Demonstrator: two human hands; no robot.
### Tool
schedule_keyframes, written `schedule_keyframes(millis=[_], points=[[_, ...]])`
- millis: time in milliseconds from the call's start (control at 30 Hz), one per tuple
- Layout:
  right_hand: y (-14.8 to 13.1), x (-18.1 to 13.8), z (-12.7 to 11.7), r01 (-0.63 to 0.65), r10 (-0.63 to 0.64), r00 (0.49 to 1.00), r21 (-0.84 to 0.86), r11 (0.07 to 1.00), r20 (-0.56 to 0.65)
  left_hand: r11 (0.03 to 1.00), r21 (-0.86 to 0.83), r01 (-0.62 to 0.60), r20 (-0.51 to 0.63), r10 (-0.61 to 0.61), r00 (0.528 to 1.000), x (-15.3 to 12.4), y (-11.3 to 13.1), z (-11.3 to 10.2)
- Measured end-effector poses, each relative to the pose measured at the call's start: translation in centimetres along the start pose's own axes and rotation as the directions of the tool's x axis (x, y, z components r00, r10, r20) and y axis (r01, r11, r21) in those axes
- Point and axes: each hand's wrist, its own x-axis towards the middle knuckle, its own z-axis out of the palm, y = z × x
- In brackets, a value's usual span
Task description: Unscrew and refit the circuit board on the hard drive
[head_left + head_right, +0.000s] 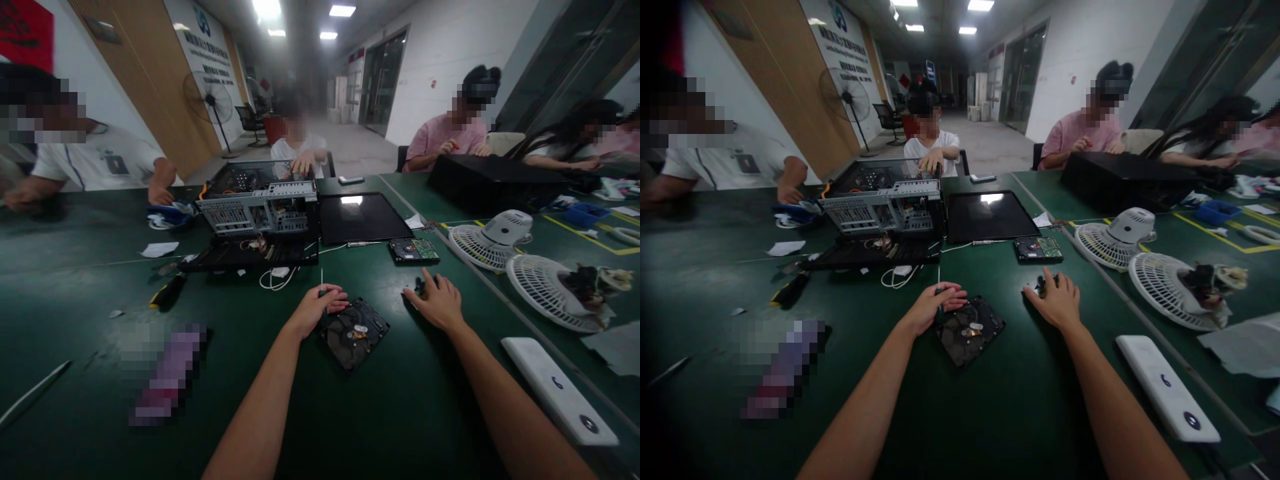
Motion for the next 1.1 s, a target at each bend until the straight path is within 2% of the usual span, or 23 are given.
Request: schedule_keyframes(millis=[267,467,533,633,700,767,967,1100], points=[[0.1,-0.7,0.0,0.159,-0.158,0.987,0.006,0.987,-0.026,1.000,-0.005,0.001,-0.007,-0.001,1.000,0.0,0.1,0.1],[-0.5,-1.1,-0.4,0.161,-0.144,0.983,0.146,0.976,-0.115,1.000,-0.022,-0.004,-0.013,0.004,1.000,0.1,0.0,0.0],[-0.2,-0.9,-1.0,0.123,-0.077,0.979,0.248,0.961,-0.188,1.000,-0.022,-0.005,-0.013,0.005,1.000,0.1,0.0,0.0],[1.5,0.0,-1.7,0.017,0.122,0.946,0.423,0.906,-0.301,1.000,-0.009,-0.004,-0.015,0.004,1.000,0.1,0.0,0.1],[2.9,0.7,-1.8,-0.052,0.251,0.920,0.541,0.840,-0.301,1.000,-0.002,-0.003,-0.020,0.003,1.000,0.1,0.1,0.2],[4.0,1.2,-1.7,-0.090,0.306,0.915,0.608,0.789,-0.262,1.000,0.001,0.000,-0.023,0.000,1.000,0.1,0.1,0.2],[4.0,1.6,-1.5,0.006,0.155,0.957,0.553,0.833,-0.244,1.000,0.014,0.001,-0.026,-0.001,1.000,0.1,0.2,0.1],[3.5,1.6,-1.6,0.019,0.120,0.970,0.562,0.827,-0.210,1.000,0.002,0.001,-0.022,-0.001,1.000,0.1,0.2,0.0]])
